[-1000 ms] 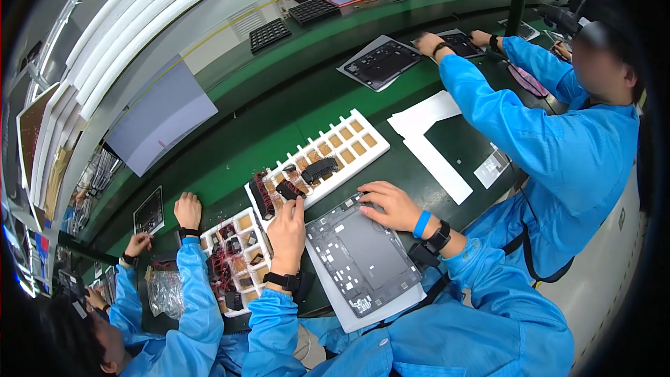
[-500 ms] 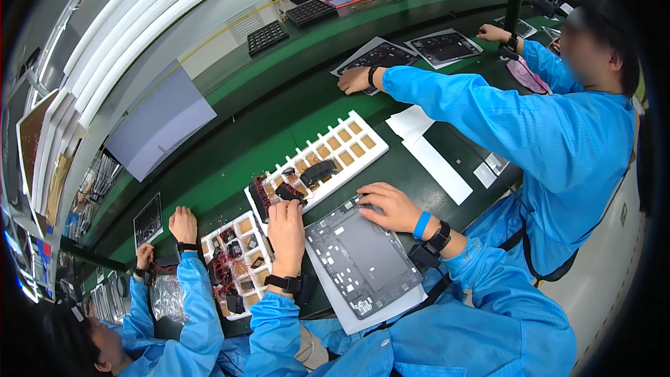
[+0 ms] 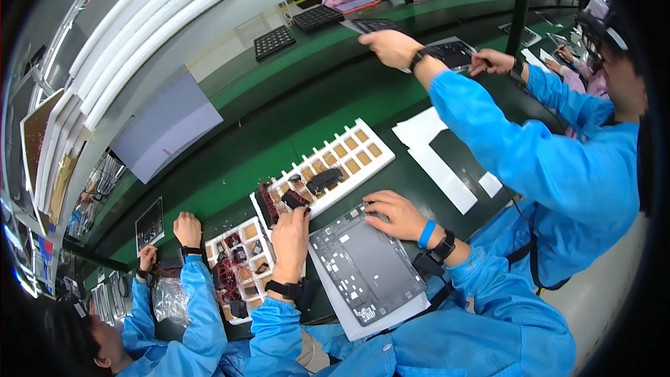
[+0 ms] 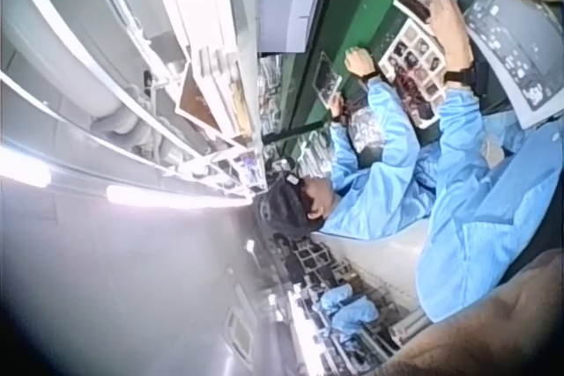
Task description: Manually assemble and inspect plastic and electronic frames on a factory production line.
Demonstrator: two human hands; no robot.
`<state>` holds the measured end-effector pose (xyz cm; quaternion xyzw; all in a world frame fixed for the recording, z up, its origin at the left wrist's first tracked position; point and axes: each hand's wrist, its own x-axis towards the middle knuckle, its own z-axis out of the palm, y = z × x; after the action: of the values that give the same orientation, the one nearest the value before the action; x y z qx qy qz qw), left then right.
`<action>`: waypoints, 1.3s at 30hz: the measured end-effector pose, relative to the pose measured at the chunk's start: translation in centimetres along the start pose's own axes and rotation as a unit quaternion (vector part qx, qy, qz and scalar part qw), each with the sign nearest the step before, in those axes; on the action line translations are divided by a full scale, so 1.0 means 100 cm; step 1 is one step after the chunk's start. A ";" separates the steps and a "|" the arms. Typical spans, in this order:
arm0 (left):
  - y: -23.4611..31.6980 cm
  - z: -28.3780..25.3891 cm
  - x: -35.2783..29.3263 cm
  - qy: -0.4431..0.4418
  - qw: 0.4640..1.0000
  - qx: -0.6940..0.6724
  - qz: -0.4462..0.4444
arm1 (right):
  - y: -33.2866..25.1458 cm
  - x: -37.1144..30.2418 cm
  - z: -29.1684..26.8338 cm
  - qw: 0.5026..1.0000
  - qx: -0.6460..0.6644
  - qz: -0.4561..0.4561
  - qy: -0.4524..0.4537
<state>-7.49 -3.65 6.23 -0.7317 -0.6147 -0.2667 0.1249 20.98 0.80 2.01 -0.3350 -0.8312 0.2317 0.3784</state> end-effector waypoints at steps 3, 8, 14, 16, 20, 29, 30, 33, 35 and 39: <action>-0.001 0.000 0.000 -0.020 1.000 0.005 0.011 | -0.001 -0.003 0.000 1.000 -0.001 0.003 -0.002; 0.004 -0.002 0.004 -0.006 0.998 0.040 0.043 | -0.003 -0.003 -0.001 1.000 0.004 0.005 -0.014; -0.001 0.000 0.000 -0.043 0.997 0.045 0.047 | -0.002 -0.004 -0.001 1.000 -0.004 -0.009 -0.004; -0.004 0.001 0.001 -0.022 0.999 0.007 0.027 | -0.003 -0.002 -0.002 1.000 0.002 -0.011 -0.008; -0.002 -0.006 0.007 0.040 0.994 0.047 0.093 | -0.001 -0.003 0.000 1.000 0.002 -0.007 -0.005; -0.008 0.008 -0.007 -0.015 0.996 0.049 0.074 | 0.002 -0.005 0.000 1.000 -0.002 -0.004 -0.007; -0.007 0.008 -0.007 -0.010 0.997 0.034 0.066 | 0.003 -0.006 -0.001 1.000 -0.003 -0.002 -0.006; -0.006 0.007 0.001 0.057 0.995 -0.027 0.077 | 0.002 -0.006 -0.003 1.000 -0.005 -0.001 -0.009; -0.003 -0.002 0.005 0.045 0.996 -0.011 0.071 | 0.000 -0.002 -0.004 1.000 -0.003 -0.002 -0.008; -0.020 -0.001 -0.008 0.004 0.997 0.020 0.070 | -0.004 0.006 0.008 1.000 0.008 -0.011 -0.018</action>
<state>-9.49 -3.92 5.59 -0.7693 -0.5665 -0.2478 0.1610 19.92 0.86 2.12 -0.3190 -0.8398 0.2400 0.3680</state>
